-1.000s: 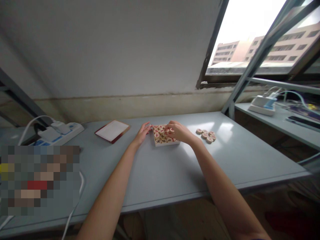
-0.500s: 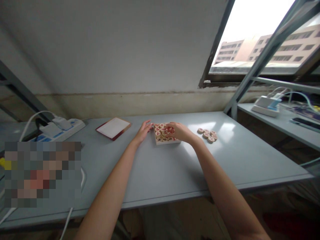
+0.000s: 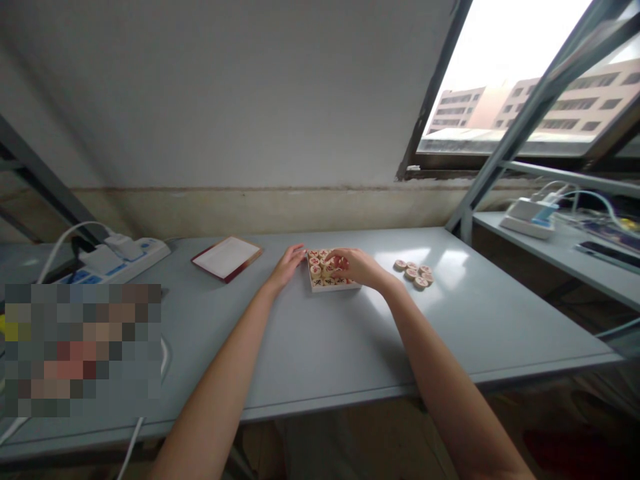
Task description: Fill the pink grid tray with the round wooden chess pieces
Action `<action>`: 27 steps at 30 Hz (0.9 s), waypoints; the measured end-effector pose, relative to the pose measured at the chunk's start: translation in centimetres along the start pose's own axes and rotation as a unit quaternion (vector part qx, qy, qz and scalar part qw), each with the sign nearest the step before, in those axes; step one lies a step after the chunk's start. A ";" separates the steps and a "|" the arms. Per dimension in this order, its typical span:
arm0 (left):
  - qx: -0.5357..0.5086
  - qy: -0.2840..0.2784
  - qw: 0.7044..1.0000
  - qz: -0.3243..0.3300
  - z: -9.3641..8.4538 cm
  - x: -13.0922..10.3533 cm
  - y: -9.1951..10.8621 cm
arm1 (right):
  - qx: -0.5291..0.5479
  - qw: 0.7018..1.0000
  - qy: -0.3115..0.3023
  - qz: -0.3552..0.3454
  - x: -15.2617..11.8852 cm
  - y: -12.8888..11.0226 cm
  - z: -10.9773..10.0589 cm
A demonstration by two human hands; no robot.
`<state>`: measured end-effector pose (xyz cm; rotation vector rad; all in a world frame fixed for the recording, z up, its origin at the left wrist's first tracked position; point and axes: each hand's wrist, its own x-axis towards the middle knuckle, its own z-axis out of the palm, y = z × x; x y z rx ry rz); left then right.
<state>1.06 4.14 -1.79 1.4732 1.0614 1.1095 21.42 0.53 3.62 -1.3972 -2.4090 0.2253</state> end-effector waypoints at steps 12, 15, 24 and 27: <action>0.008 0.002 1.000 -0.008 0.1 -0.4 1.0 | 0.094 0.995 0.001 0.043 -0.9 2.8 -2.0; -0.003 0.008 1.000 -0.011 0.1 -0.3 0.8 | -0.052 0.961 0.110 0.250 -2.4 5.1 -3.2; -0.046 0.074 0.996 -0.005 0.4 -0.5 1.3 | -0.161 0.911 0.003 0.379 -1.6 5.6 -0.6; -0.058 0.124 0.989 0.056 0.2 -0.9 3.1 | -0.128 0.940 0.008 0.315 -0.8 5.0 0.0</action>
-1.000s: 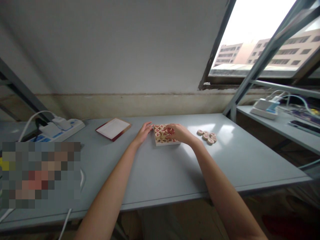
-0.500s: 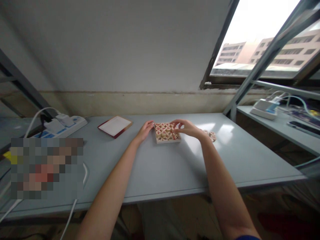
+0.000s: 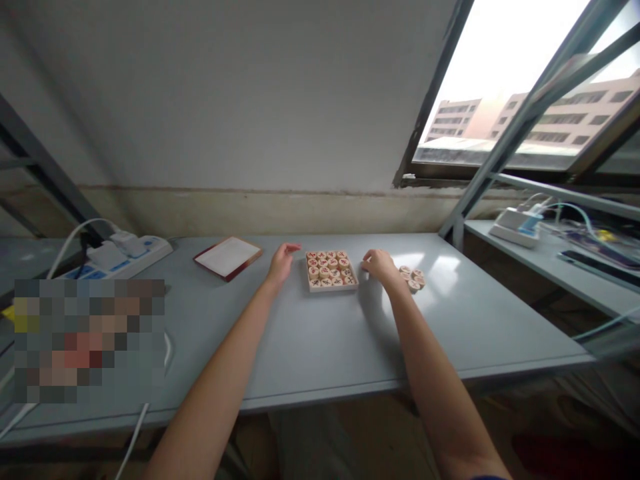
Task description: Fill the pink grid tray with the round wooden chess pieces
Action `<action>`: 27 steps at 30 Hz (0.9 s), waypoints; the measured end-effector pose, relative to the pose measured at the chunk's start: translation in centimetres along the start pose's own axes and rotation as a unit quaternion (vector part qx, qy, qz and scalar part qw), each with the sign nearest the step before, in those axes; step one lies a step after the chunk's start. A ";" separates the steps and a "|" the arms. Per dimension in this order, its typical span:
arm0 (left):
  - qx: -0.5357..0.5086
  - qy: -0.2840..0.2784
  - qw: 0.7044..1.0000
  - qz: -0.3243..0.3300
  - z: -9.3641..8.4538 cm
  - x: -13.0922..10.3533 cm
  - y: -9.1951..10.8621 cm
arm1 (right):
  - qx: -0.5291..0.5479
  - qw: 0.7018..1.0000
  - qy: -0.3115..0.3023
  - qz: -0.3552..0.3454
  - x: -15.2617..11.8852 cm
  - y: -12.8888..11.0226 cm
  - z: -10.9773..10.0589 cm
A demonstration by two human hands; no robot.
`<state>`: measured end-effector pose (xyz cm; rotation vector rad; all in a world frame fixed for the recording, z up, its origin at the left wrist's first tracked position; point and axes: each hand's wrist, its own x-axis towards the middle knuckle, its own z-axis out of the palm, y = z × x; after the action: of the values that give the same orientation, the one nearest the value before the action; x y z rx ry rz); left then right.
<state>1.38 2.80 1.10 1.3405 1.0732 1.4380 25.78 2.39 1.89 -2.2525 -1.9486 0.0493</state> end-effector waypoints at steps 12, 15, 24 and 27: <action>-0.405 -0.162 0.894 -0.100 0.7 -13.2 12.3 | 0.038 0.998 0.041 0.007 -0.9 -1.1 0.3; -0.415 -0.170 0.888 -0.106 0.2 -15.5 13.4 | 0.029 0.999 0.039 0.006 -0.9 -1.1 0.2; -0.365 -0.172 0.909 -0.108 -1.0 -17.8 14.3 | 0.021 0.998 0.063 -0.002 -0.7 -1.3 1.0; -0.357 -0.143 0.915 -0.126 -1.2 -19.7 14.0 | 0.032 0.998 0.061 -0.003 -0.6 -1.2 1.2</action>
<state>0.38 -19.74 9.70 0.8065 0.4280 1.2154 24.40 2.07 0.85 -2.1565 -1.8640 -0.0267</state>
